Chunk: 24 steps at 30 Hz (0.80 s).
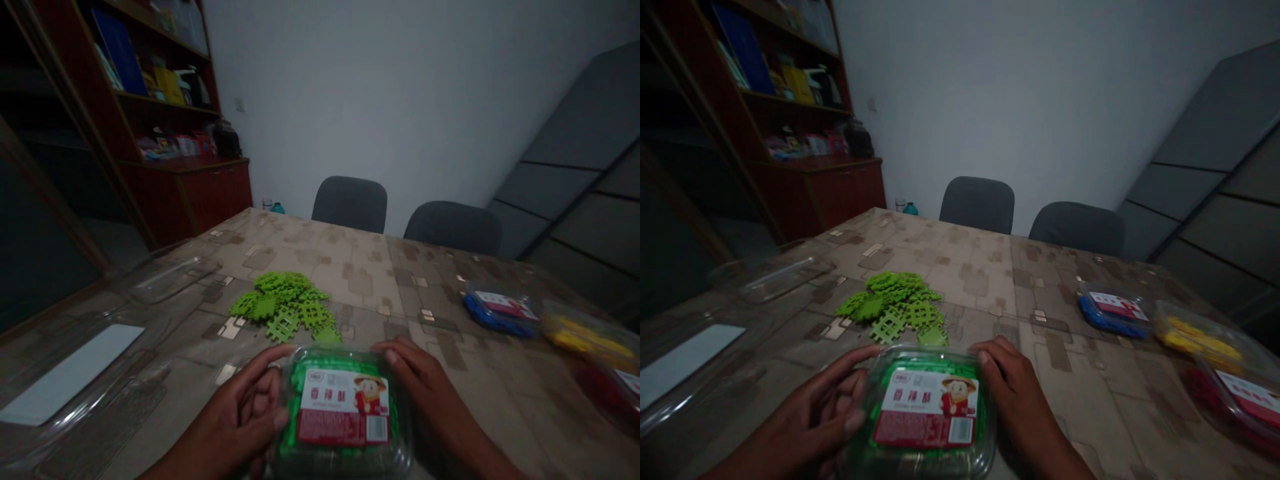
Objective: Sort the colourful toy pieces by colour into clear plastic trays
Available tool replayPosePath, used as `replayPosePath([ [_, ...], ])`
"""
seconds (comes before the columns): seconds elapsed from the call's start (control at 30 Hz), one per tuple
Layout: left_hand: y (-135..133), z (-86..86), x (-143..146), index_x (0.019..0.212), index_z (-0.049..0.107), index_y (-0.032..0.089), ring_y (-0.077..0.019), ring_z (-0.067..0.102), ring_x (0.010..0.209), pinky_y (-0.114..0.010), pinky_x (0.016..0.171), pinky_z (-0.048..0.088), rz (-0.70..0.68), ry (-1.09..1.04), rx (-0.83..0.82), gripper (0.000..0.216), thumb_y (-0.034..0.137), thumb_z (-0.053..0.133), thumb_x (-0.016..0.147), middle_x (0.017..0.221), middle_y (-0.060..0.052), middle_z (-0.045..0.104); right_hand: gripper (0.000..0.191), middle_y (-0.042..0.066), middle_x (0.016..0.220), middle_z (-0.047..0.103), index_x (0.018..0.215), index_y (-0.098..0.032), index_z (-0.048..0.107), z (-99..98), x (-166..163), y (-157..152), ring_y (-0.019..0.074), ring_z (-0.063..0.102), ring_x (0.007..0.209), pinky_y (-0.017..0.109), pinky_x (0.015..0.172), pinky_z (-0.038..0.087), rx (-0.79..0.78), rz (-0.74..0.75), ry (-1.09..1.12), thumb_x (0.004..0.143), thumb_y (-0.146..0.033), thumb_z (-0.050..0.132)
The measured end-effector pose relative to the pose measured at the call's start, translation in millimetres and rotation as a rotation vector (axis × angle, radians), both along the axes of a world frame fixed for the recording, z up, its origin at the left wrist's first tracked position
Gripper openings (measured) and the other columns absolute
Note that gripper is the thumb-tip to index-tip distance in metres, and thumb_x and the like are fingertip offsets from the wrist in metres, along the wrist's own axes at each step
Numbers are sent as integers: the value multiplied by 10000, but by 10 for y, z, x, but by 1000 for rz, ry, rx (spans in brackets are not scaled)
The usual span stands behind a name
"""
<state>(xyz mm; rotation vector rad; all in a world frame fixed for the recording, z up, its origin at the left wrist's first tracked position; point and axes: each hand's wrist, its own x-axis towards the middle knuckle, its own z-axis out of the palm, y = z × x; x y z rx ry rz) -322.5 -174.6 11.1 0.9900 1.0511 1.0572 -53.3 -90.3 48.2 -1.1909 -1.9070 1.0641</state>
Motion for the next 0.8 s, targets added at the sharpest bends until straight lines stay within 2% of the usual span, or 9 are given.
replayPosePath([
  [0.1,-34,62,103,1451,447,308,-120,543,593,-204,466,478,-1,-4,-2,786,561,797,795,860,3,549,334,58,878,641,950,-212,740,108,-125,8,227,607,887,363,796,445,215,44,-130,1019,-356,446],
  [0.2,4,56,108,1490,421,321,-145,576,624,-263,521,529,-55,51,29,780,594,741,832,933,-28,579,264,43,839,625,897,-216,734,139,-247,33,215,593,858,345,773,434,304,67,-168,999,-312,511],
  [0.27,50,59,54,1492,440,329,-241,655,836,-375,702,592,-106,136,140,776,622,722,830,1083,-79,611,259,37,819,624,873,-211,733,124,-273,77,207,593,834,328,749,433,290,41,-135,996,-303,525],
  [0.3,70,73,23,1482,465,332,-309,643,1024,-454,859,574,-128,191,217,795,631,745,801,1215,-106,597,276,32,798,619,845,-209,728,109,-272,101,202,592,810,318,731,429,274,28,-113,998,-311,523],
  [0.37,92,123,-18,1480,486,329,-415,446,1350,-567,1117,386,-161,311,340,898,614,833,703,1477,-123,467,319,22,763,604,782,-207,705,72,-258,138,193,586,770,305,701,417,244,0,-81,998,-346,516],
  [0.43,91,171,-12,1530,422,312,-452,279,1462,-611,1191,238,-179,401,369,1044,568,894,634,1588,-131,353,369,10,728,577,701,-206,655,29,-256,140,185,570,735,298,680,402,207,-21,-75,994,-379,512],
  [0.53,81,169,65,1596,274,269,-455,319,1451,-605,1176,280,-187,426,334,1171,520,899,637,1565,-175,396,416,-5,698,533,626,-207,571,-27,-292,72,169,543,685,289,644,384,113,21,-69,993,-388,493],
  [0.63,88,79,147,1592,243,267,-417,450,1379,-520,1141,377,-198,402,318,1148,510,876,665,1501,-167,489,409,-6,701,522,627,-205,554,-30,-349,-24,167,548,683,290,645,386,67,97,-81,989,-378,475],
  [0.8,124,10,215,1381,539,297,-338,623,1152,-432,1027,494,-188,438,332,662,431,793,785,1324,-93,639,265,55,881,637,913,-178,703,92,-470,-80,217,615,867,342,774,434,95,162,-109,979,-301,478],
])
